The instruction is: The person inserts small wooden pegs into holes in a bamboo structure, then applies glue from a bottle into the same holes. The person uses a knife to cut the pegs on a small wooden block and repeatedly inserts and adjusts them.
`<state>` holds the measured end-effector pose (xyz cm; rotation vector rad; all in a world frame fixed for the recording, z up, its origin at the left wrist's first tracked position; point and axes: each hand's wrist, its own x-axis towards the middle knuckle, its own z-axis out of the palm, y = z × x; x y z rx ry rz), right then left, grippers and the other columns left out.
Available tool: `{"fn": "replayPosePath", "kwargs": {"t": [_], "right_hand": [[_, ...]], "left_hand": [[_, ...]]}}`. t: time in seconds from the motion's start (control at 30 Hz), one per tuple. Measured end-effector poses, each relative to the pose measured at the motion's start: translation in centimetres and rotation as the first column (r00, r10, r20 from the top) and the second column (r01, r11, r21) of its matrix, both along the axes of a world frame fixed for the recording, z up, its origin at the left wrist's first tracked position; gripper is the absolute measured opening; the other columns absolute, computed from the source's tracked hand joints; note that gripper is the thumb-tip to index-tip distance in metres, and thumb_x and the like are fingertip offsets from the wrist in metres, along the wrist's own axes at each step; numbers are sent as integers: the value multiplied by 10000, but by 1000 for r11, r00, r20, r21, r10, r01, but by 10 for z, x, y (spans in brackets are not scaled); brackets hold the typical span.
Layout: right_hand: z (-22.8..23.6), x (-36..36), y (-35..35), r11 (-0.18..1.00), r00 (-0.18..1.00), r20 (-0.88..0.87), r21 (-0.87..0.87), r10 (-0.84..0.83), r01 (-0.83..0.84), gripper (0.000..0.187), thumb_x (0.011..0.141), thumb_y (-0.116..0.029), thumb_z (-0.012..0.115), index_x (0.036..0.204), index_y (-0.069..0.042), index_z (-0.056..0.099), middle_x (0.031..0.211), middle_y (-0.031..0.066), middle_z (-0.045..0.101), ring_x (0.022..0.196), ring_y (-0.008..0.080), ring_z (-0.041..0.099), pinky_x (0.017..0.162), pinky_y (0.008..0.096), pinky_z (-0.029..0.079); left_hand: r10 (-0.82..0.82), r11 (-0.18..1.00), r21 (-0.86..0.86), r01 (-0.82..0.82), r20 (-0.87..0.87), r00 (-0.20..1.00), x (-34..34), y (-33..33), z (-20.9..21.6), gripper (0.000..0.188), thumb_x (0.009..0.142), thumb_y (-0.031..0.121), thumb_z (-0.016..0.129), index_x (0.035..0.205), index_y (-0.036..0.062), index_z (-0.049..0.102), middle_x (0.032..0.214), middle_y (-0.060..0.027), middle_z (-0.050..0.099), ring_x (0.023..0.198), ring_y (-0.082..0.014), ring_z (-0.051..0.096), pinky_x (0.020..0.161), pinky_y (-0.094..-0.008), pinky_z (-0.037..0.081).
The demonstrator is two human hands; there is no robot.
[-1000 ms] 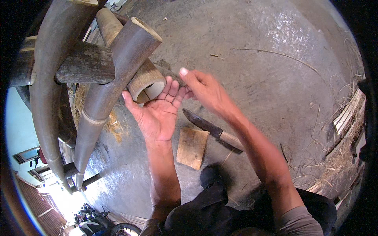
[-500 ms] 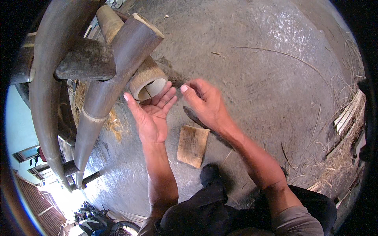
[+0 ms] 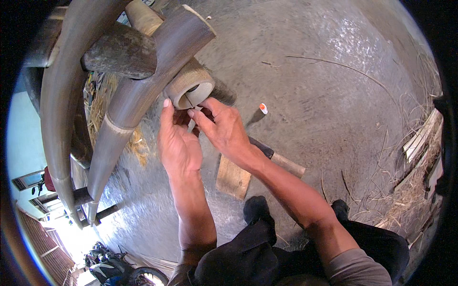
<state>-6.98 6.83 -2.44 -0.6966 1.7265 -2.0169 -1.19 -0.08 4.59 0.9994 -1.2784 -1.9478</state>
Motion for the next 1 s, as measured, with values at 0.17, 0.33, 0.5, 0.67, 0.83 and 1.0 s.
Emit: {"fn": "replayPosePath", "kwargs": {"t": [0.17, 0.33, 0.5, 0.67, 0.83, 1.0], "right_hand": [[-8, -5, -2, 995, 971, -223, 17, -91, 97, 201, 959, -162, 674, 1056, 13, 654, 801, 185, 685, 688, 247, 690, 626, 375, 532], [-9, -6, -5, 992, 976, -181, -64, -117, 107, 169, 927, -188, 692, 965, -28, 653, 769, 200, 648, 689, 387, 654, 599, 466, 500], [-11, -8, -6, 991, 995, -77, -119, -67, 58, 179, 930, -196, 690, 1004, -33, 693, 806, 198, 676, 717, 361, 684, 624, 428, 526], [-9, -15, -1, 990, 997, -80, -137, 10, -21, 195, 943, -210, 673, 1024, -35, 704, 845, 187, 700, 738, 344, 699, 651, 410, 538], [-7, -25, 11, 991, 985, -127, -49, 116, -123, 226, 977, -203, 659, 1091, -14, 705, 853, 118, 739, 750, 140, 686, 680, 321, 540], [-7, -24, 7, 994, 990, -118, -65, 81, -89, 240, 977, -233, 641, 1047, -10, 692, 818, 171, 697, 705, 289, 673, 646, 384, 528]], "left_hand": [[32, 999, -36, -31, 11, 999, -5, 11, 8, 513, 947, 444, 683, 1247, 34, 615, 1185, -67, 614, 1129, -201, 527, 974, -458, 377], [-23, 999, -38, 23, -1, 1000, -3, 6, 5, 502, 942, 445, 695, 1251, 58, 614, 1206, -68, 618, 1138, -214, 539, 994, -482, 386], [-47, 998, -34, 47, -11, 999, 0, 4, 1, 470, 960, 451, 668, 1273, 106, 602, 1263, -52, 610, 1189, -226, 534, 1037, -483, 380], [-19, 999, -32, 15, -128, 992, 6, 5, -11, 334, 954, 287, 654, 1188, 50, 626, 1191, -61, 635, 1132, -210, 550, 1011, -480, 391], [26, 990, -134, -39, -94, 995, 6, 5, -22, 183, 939, 163, 637, 1066, 35, 664, 1070, -62, 657, 1031, -188, 586, 938, -410, 440], [60, 978, -197, -70, -54, 997, 3, 11, -23, 105, 928, 87, 649, 998, 16, 683, 989, -66, 663, 970, -163, 605, 875, -308, 464]]}}
